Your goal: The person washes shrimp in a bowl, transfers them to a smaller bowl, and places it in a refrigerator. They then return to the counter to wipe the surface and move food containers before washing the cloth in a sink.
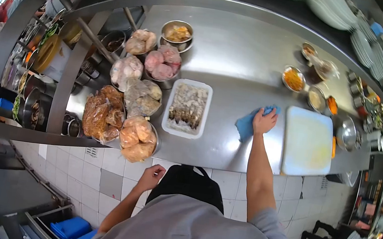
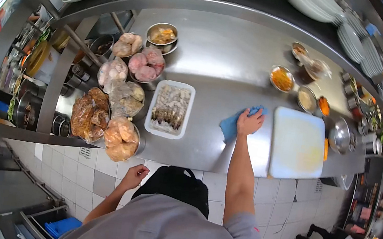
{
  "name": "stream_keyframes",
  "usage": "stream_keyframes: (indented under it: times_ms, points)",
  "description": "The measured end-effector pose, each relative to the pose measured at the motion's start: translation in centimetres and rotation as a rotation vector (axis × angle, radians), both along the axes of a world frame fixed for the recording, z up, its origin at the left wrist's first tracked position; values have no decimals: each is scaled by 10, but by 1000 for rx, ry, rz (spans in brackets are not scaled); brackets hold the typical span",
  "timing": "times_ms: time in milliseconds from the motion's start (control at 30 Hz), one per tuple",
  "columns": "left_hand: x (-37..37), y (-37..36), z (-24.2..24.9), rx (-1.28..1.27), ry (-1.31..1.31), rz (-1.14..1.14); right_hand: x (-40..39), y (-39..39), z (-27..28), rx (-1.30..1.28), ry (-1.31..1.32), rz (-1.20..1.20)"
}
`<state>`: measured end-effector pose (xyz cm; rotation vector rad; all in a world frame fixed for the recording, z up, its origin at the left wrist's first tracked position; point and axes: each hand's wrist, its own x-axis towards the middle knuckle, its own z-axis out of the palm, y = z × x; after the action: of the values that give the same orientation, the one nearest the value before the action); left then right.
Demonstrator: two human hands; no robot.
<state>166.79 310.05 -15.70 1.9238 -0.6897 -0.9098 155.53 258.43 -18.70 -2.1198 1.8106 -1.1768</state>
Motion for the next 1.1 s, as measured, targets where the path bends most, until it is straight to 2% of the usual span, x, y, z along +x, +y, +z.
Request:
stream_keyframes:
  times_ms: [100,233,333,367,433,533,567,667,733,867,933,1000,1100]
  points:
    - [2,0,-12,16,44,130,63,4,-18,-159,79,431]
    - [4,-17,-20,-6,115,228,103,54,31,-39,234,1107]
    - [1,-36,-5,13,118,201,105,10,26,20,210,1182]
    - [0,-40,4,30,91,167,107,-17,4,-39,166,1081]
    - [-5,-43,22,94,54,115,92,-83,10,-218,243,682]
    - [-23,-34,13,106,-7,150,53,-119,23,-108,474,471]
    - [-30,-35,11,98,-10,152,41,-124,24,-59,529,462]
    - [-52,-55,11,73,-19,160,5,-109,27,18,410,441]
    - [-71,-84,21,58,-31,144,-25,-81,25,-47,328,471]
    - [-114,-165,27,-33,-40,36,-99,-18,40,44,421,796]
    - [-144,-215,32,-112,-11,-43,-136,13,48,202,355,883]
    - [-178,-267,38,-147,-1,-139,-176,39,37,341,-51,944]
    - [-232,-346,67,-250,-18,-277,-253,44,61,380,-397,902]
